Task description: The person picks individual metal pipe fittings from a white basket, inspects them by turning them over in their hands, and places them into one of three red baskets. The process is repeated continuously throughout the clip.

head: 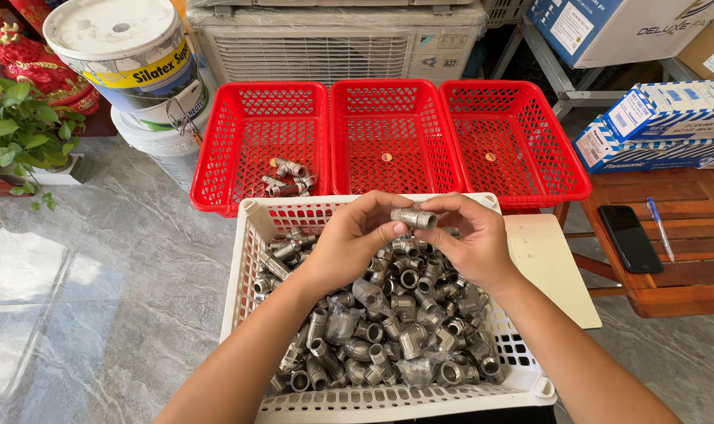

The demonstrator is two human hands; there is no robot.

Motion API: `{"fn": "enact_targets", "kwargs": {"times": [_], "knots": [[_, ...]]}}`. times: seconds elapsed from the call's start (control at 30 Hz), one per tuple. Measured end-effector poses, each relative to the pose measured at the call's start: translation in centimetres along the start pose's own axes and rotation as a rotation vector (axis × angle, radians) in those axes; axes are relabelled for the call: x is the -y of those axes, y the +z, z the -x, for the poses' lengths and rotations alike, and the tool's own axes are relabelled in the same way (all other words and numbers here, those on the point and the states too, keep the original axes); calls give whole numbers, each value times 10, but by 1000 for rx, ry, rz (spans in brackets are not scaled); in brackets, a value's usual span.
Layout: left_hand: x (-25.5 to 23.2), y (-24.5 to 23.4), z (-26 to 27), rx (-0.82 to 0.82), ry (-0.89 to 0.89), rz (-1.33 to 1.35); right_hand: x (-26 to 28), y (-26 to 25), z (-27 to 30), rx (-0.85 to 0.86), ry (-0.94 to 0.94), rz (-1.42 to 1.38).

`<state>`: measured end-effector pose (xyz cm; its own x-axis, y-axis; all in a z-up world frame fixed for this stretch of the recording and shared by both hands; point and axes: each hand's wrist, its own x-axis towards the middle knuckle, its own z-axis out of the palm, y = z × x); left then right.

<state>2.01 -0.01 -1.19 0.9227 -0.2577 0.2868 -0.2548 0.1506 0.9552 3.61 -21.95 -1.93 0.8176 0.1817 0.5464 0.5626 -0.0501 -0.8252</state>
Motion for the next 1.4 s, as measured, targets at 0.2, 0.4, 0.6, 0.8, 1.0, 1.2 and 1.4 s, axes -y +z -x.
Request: {"fn": "enact_targets", "kwargs": {"times": [0.2, 0.4, 0.6, 0.8, 1.0, 1.2, 1.4], "knots": [[-7, -6, 3, 44, -16, -94, 8, -4, -3, 9, -92, 69], [-19, -6, 4, 6, 42, -257, 9, -5, -5, 7, -124, 108], [-33, -4, 2, -51, 281, -491, 8, -5, -5, 3, -97, 135], [-14, -1, 3, -106, 215, -306, 2, 0, -3, 1, -27, 111], [0, 1, 2, -61, -17, 62, -4, -5, 5, -9, 31, 114], [0, -3, 0, -81, -5, -151, 9, 0, -2, 1, 16, 113], [-1, 1, -2, -109, 8, -61, 6, -8, 1, 67, 172, -248]]}}
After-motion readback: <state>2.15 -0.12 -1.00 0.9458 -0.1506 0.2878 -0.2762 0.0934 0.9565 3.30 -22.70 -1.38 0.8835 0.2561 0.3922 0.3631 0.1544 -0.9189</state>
